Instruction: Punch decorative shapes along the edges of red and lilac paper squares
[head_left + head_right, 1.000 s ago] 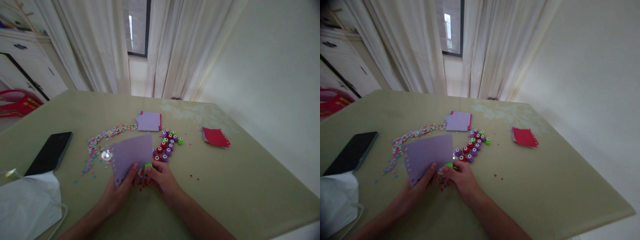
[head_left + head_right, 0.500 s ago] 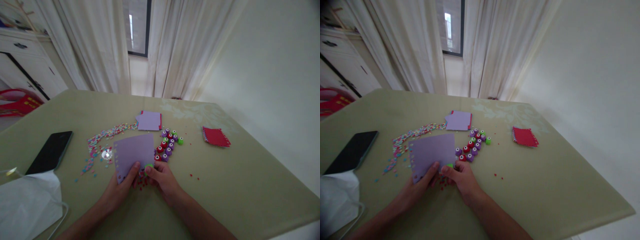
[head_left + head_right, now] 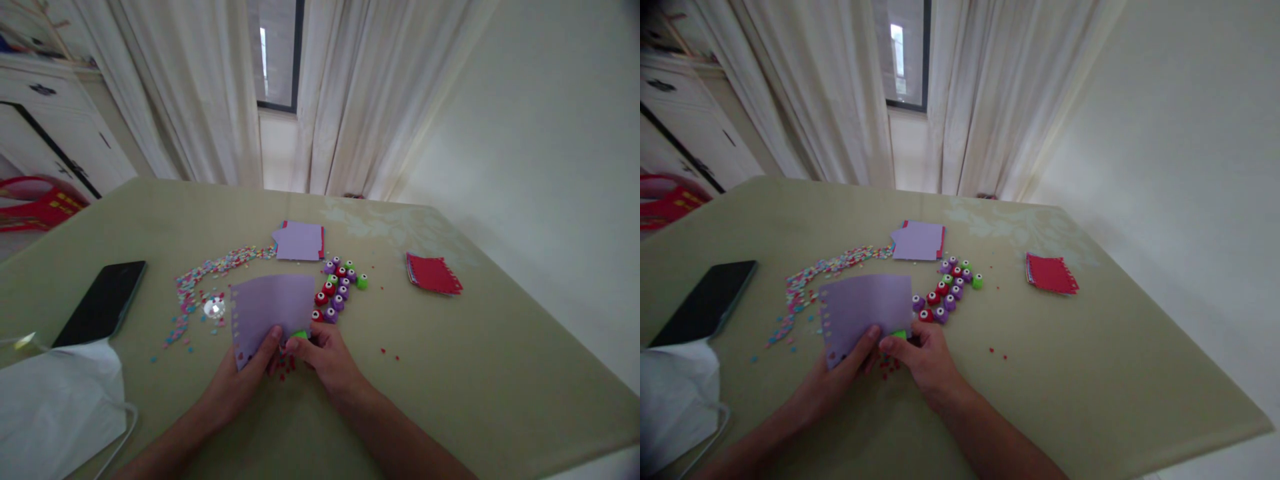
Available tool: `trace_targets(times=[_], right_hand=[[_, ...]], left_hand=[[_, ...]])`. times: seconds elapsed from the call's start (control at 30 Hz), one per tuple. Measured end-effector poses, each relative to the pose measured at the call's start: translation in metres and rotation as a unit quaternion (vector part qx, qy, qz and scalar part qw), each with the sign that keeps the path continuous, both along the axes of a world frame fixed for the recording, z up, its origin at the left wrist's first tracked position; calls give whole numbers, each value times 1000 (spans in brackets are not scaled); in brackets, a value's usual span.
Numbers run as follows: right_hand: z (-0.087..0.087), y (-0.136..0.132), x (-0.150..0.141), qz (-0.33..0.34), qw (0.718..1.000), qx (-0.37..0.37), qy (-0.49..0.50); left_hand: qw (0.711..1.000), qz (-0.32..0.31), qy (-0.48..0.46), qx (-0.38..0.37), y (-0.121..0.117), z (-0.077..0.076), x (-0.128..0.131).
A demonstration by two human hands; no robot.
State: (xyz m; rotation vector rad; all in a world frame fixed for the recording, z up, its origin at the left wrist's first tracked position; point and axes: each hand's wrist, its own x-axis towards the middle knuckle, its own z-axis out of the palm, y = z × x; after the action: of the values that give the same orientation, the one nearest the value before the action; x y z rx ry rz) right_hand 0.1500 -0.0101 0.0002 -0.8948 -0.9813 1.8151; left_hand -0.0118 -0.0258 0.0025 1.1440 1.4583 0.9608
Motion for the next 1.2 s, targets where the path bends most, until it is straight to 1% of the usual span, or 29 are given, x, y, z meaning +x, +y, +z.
trace_targets(times=[0.1, 0.23, 0.3, 0.37, 0.43, 0.47, 0.5, 0.53, 0.6, 0.63, 0.67, 0.7, 0.73, 0.77, 0.87, 1.0, 1.03, 1.1, 1.17, 1.2], right_hand=[[0, 1, 1, -5, 1000, 17, -26], [1, 3, 5, 28, 999, 22, -42], [4, 8, 11, -7, 996, 43, -73], [9, 16, 23, -83, 984, 95, -125], [13, 27, 40, -149, 957, 160, -192], [14, 33, 51, -163, 939, 188, -236], [16, 39, 62, -173, 916, 215, -292], [16, 45, 73, -176, 886, 248, -351], [15, 54, 93, -164, 817, 302, -463], [14, 57, 101, -148, 788, 317, -507], [13, 60, 107, -128, 763, 325, -544], [11, 61, 111, -108, 744, 327, -573], [9, 62, 114, -89, 732, 322, -594], [7, 63, 115, -75, 726, 312, -609], [3, 64, 116, -53, 720, 284, -631], [-2, 68, 117, -61, 697, 311, -643], [-3, 69, 118, -71, 698, 317, -638], [-5, 71, 121, -113, 710, 321, -616], [-10, 74, 123, -178, 724, 323, -583], [-13, 76, 124, -211, 726, 326, -568]], left_hand=[[1000, 1, 5, 7, 1, 0, 0], [1000, 14, 4, 5, 4, -3, -7], [1000, 16, 17, 9, 7, -3, -11], [999, 27, 31, 15, 9, -3, -14], [999, 34, 33, 17, 11, -2, -15], [999, 34, 31, 17, 11, -1, -14], [999, 32, 28, 19, 11, -1, -14], [999, 30, 24, 20, 11, -1, -13], [999, 27, 19, 24, 11, -2, -12], [999, 27, 17, 26, 10, -2, -12], [999, 28, 17, 28, 10, -4, -12], [999, 29, 18, 32, 10, -5, -13], [999, 31, 20, 39, 11, -6, -13], [998, 32, 22, 46, 12, -7, -14], [997, 35, 29, 67, 14, -10, -15], [994, 42, 46, 88, 19, -16, -18], [994, 44, 48, 89, 21, -17, -19], [994, 52, 43, 88, 24, -19, -22], [993, 70, 30, 92, 28, -17, -25], [992, 81, 24, 98, 29, -16, -26]])
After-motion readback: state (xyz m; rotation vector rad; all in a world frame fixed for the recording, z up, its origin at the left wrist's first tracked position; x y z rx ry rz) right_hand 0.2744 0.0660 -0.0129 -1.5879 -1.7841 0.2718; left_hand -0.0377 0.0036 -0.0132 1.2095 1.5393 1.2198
